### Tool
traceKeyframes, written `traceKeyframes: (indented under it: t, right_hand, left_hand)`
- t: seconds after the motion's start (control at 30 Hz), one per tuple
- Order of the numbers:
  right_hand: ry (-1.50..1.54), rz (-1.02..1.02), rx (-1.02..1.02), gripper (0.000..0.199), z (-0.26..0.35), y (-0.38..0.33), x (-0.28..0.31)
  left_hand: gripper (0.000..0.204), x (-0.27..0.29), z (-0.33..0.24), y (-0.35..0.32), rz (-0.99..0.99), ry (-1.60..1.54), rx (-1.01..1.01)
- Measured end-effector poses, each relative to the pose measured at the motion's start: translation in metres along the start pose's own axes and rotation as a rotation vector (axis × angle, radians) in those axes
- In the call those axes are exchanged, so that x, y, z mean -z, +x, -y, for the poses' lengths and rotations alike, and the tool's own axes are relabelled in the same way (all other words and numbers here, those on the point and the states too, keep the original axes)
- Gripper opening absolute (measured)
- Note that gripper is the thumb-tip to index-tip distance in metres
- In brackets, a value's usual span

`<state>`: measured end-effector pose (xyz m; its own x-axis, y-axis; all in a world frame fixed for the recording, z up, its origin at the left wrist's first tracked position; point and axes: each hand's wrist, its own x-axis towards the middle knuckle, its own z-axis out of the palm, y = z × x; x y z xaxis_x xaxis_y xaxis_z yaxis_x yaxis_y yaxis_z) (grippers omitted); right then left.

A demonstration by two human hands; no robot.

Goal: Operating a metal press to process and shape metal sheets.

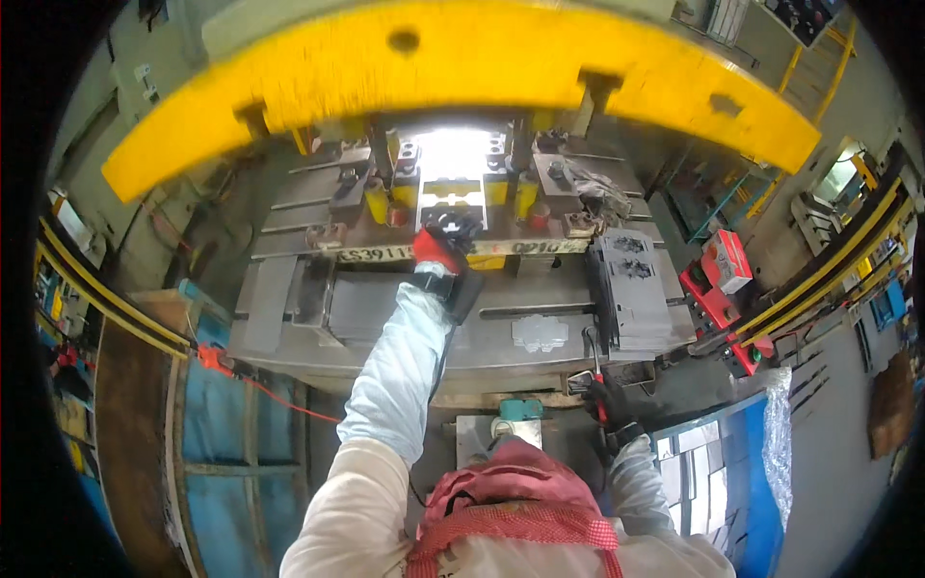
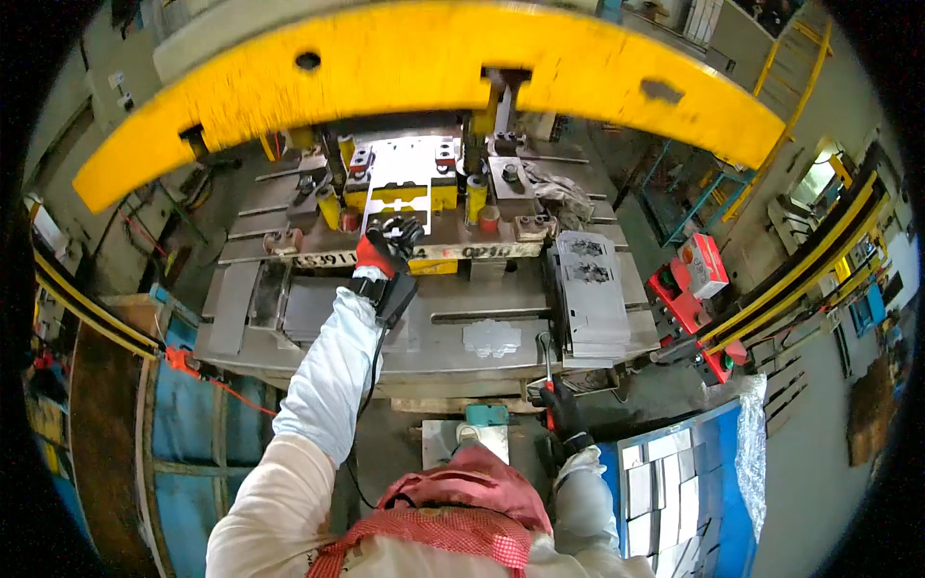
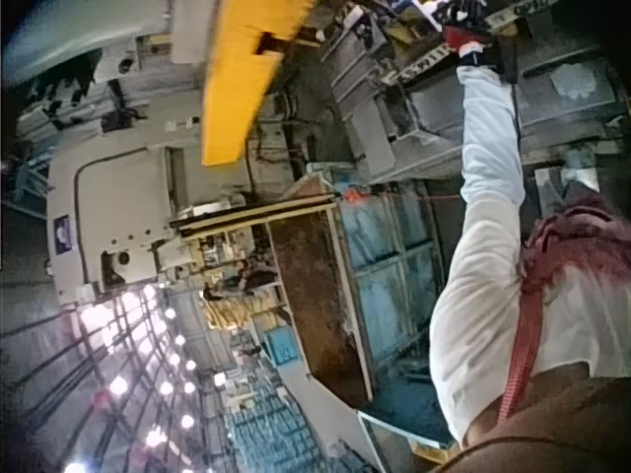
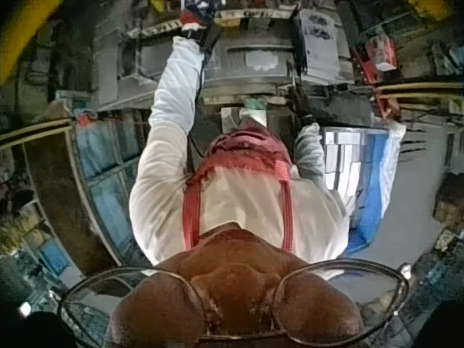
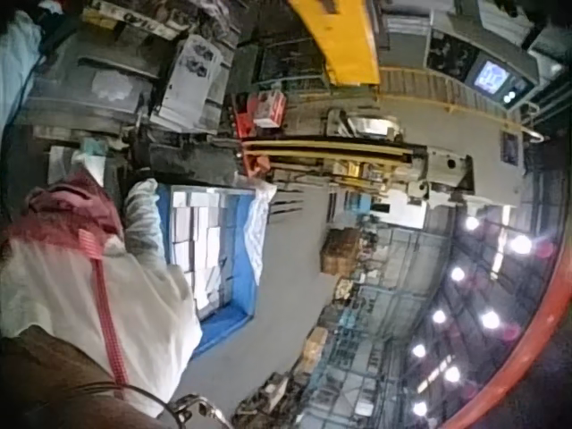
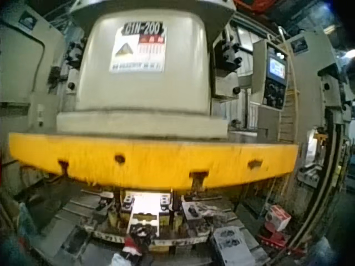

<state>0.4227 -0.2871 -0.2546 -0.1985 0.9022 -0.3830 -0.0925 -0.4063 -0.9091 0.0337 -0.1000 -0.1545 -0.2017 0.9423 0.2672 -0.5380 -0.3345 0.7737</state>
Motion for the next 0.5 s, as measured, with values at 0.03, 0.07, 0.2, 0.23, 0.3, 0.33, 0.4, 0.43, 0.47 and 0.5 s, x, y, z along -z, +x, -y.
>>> traceKeyframes:
  t: [0.03,0.07,0.2,0.23,0.3,0.33,0.4,0.43,0.47,0.5]
  right_hand:
    - [0.001,0.02,0.013,0.025,-0.005,0.003,0.006]
    - [-0.05,0.042,-0.041,0.028,-0.009,0.007,0.017]
    - [-0.102,-0.05,-0.133,0.035,0.019,-0.01,-0.004]
    - [-0.109,-0.048,-0.138,0.038,0.018,-0.011,-0.002]
    - [-0.123,-0.042,-0.147,0.045,0.019,-0.011,0.001]
    - [-0.31,-0.1,-0.1,0.049,0.021,-0.013,0.002]
    - [-0.701,-0.193,0.005,0.057,0.031,-0.015,0.004]
    - [-0.896,-0.236,0.065,0.061,0.032,-0.015,0.007]
    - [-0.914,-0.227,0.356,0.059,0.036,-0.011,0.011]
    - [-0.951,-0.211,0.65,0.056,0.04,-0.006,0.012]
  left_hand:
    - [0.03,-0.003,0.002,0.005,-0.069,-0.127,0.073]
    - [0.029,-0.013,0.001,0.006,-0.149,-0.267,0.148]
    - [0.037,-0.017,-0.006,0.006,-0.301,-0.494,0.294]
    - [0.039,-0.018,-0.008,0.006,-0.34,-0.496,0.315]
    - [0.043,-0.022,-0.012,0.009,-0.419,-0.498,0.356]
    - [0.044,-0.022,-0.013,0.007,-0.421,-0.474,0.367]
    - [0.045,-0.017,-0.012,0.006,-0.375,-0.417,0.291]
    - [0.045,-0.014,-0.012,0.004,-0.355,-0.388,0.252]
    - [0.044,-0.023,-0.011,0.005,-0.331,-0.394,0.243]
    - [0.042,-0.023,-0.01,0.006,-0.286,-0.443,0.249]
